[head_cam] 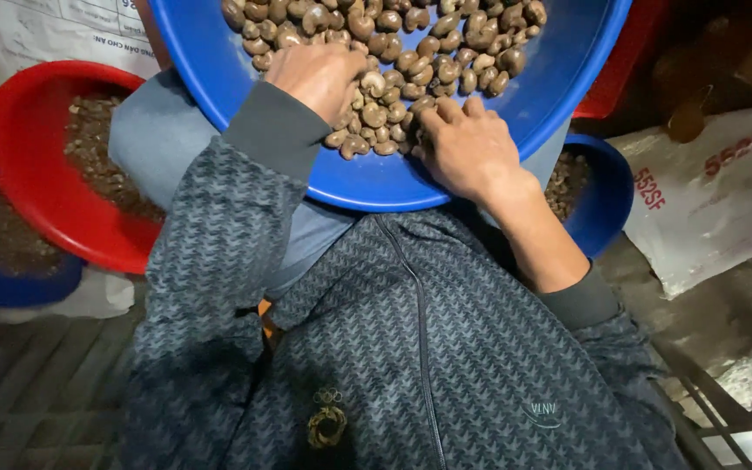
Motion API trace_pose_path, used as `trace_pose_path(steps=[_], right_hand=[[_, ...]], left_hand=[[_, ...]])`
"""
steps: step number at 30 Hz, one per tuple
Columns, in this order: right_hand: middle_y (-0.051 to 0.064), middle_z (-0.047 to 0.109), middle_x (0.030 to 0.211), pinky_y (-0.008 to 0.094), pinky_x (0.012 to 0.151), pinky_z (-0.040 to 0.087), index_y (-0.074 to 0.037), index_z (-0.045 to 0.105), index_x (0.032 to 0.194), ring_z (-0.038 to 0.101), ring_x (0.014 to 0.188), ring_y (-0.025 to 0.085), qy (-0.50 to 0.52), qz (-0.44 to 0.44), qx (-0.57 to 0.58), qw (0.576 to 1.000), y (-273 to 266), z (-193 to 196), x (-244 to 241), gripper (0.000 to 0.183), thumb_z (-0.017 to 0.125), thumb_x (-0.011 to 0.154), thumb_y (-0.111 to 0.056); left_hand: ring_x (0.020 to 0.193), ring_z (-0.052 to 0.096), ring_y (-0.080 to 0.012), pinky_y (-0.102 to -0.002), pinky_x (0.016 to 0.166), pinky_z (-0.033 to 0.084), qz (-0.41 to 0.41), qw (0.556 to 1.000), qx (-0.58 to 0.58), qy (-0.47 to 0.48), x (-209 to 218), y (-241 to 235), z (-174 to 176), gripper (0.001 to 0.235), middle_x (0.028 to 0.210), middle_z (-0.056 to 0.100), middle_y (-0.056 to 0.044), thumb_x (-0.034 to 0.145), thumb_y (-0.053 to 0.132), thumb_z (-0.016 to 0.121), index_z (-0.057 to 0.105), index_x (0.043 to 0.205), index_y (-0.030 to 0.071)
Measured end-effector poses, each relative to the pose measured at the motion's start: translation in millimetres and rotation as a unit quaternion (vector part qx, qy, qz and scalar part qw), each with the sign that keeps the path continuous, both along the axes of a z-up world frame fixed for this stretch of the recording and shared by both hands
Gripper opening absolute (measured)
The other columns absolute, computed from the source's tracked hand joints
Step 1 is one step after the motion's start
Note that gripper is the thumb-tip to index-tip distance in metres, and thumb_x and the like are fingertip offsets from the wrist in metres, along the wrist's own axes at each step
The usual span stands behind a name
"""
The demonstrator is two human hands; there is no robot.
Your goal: The person sits with a blue basin of cashews on their lap and sorts the nuts by hand. They pick up handfuls of cashews, sift through them, and transfer selected portions into a red basin on the floor to the left.
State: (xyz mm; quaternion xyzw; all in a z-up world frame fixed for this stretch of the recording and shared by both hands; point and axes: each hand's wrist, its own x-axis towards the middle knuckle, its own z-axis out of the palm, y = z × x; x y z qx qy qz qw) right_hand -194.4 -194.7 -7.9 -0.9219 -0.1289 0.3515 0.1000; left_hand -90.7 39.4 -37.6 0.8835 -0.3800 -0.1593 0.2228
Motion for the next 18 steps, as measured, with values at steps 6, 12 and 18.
trace_pose_path(steps=[6,12,18], right_hand=[[0.019,0.063,0.129,0.051,0.077,0.056,-0.011,0.060,0.139,0.061,0.100,0.042,-0.034,-0.010,0.005,0.999,0,-2,-3,0.047,0.061,0.099,-0.035],[0.021,0.063,0.130,0.052,0.077,0.057,-0.009,0.059,0.135,0.062,0.102,0.043,-0.038,-0.022,0.012,0.999,-1,1,-5,0.046,0.063,0.095,-0.030],[0.016,0.062,0.107,0.042,0.063,0.055,-0.002,0.057,0.136,0.061,0.088,0.034,-0.255,-0.060,0.021,0.965,-6,10,2,0.053,0.072,0.088,-0.019]], left_hand=[[0.085,0.066,-0.0328,-0.054,0.092,0.048,-0.007,0.991,0.130,0.005,-25,-14,-47,0.013,0.091,0.070,-0.011,0.078,0.011,0.077,0.078,0.090,0.013],[0.074,0.064,-0.0328,-0.055,0.085,0.047,-0.025,0.983,0.179,0.024,-27,-27,-44,0.017,0.084,0.070,-0.012,0.077,0.004,0.073,0.078,0.093,0.011],[0.072,0.069,-0.0411,-0.053,0.065,0.058,-0.024,0.991,0.132,0.026,-14,-16,-39,0.021,0.088,0.072,-0.019,0.082,0.018,0.075,0.080,0.099,0.007]])
